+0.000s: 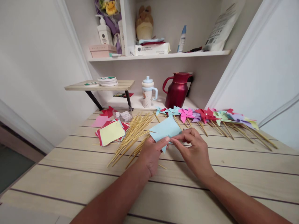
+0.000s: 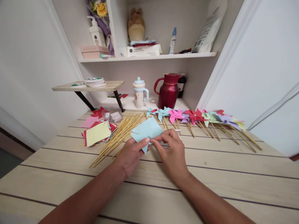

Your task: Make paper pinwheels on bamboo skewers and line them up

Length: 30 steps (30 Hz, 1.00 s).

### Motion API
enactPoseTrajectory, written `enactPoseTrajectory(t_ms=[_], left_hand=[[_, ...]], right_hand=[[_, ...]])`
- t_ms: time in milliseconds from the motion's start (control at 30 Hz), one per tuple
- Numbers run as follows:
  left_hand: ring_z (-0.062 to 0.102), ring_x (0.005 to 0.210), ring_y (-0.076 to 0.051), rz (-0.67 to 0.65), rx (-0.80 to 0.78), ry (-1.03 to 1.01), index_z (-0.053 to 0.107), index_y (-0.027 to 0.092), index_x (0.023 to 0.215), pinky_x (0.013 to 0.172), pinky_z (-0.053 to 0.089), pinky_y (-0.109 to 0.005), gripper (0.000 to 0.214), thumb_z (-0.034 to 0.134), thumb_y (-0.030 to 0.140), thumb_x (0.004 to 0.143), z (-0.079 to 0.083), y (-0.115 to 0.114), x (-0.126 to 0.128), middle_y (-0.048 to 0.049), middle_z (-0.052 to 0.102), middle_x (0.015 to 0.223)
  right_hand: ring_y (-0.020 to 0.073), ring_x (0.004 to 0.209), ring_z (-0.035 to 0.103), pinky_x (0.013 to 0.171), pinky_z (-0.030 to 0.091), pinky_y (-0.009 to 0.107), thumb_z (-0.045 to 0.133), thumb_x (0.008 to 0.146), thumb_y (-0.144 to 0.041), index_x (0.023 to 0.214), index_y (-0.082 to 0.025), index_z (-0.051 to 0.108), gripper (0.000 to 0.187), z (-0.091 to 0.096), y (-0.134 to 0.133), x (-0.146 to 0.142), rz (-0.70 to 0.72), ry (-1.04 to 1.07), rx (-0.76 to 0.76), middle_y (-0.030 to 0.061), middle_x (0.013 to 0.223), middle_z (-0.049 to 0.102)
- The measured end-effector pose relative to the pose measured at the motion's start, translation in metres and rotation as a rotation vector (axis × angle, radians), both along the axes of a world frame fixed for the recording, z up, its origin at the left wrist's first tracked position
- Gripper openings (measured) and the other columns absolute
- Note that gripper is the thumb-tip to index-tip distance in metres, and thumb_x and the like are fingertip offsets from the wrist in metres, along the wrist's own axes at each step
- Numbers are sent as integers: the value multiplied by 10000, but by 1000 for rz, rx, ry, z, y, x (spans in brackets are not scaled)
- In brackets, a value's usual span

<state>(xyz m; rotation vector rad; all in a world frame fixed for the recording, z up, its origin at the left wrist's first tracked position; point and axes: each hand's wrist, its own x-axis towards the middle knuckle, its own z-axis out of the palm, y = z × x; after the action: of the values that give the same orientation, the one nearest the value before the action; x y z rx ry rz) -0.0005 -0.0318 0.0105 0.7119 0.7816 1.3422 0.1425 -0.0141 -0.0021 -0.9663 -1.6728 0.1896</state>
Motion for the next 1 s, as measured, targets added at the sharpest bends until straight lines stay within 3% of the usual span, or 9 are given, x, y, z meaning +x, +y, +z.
enactPoseTrajectory(t_ms=[200, 467, 833, 1000], left_hand=[[659, 994, -240, 75, 7, 67, 736, 177, 901, 897, 480, -363, 270, 835, 268, 667, -4, 1, 1, -68, 756, 951], [662, 777, -184, 121, 16, 185, 750, 151, 887, 776, 487, -311, 209, 786, 267, 716, 1, -1, 0, -63, 761, 888], [672, 959, -237, 122, 59, 273, 758, 163, 937, 888, 484, -342, 228, 775, 274, 738, 5, -3, 0, -86, 765, 1032], [685, 930, -239, 165, 23, 292, 765, 168, 916, 866, 500, -338, 206, 764, 247, 726, 7, -4, 1, -77, 771, 1008]], right_hand=[[162, 687, 525, 597, 447, 315, 752, 826, -243, 778, -218, 712, 67, 0, 0, 1, 4, 13, -27, 5, 777, 531], [168, 685, 514, 593, 451, 325, 748, 830, -282, 758, -224, 708, 101, 3, -1, 0, 6, -3, -6, 15, 775, 533], [162, 678, 505, 593, 439, 315, 772, 807, -238, 733, -210, 691, 114, 5, -1, 1, -6, -6, -1, 11, 769, 522], [168, 691, 508, 604, 454, 320, 758, 819, -262, 774, -225, 685, 93, 6, -2, 0, 8, -21, -15, 14, 790, 530]])
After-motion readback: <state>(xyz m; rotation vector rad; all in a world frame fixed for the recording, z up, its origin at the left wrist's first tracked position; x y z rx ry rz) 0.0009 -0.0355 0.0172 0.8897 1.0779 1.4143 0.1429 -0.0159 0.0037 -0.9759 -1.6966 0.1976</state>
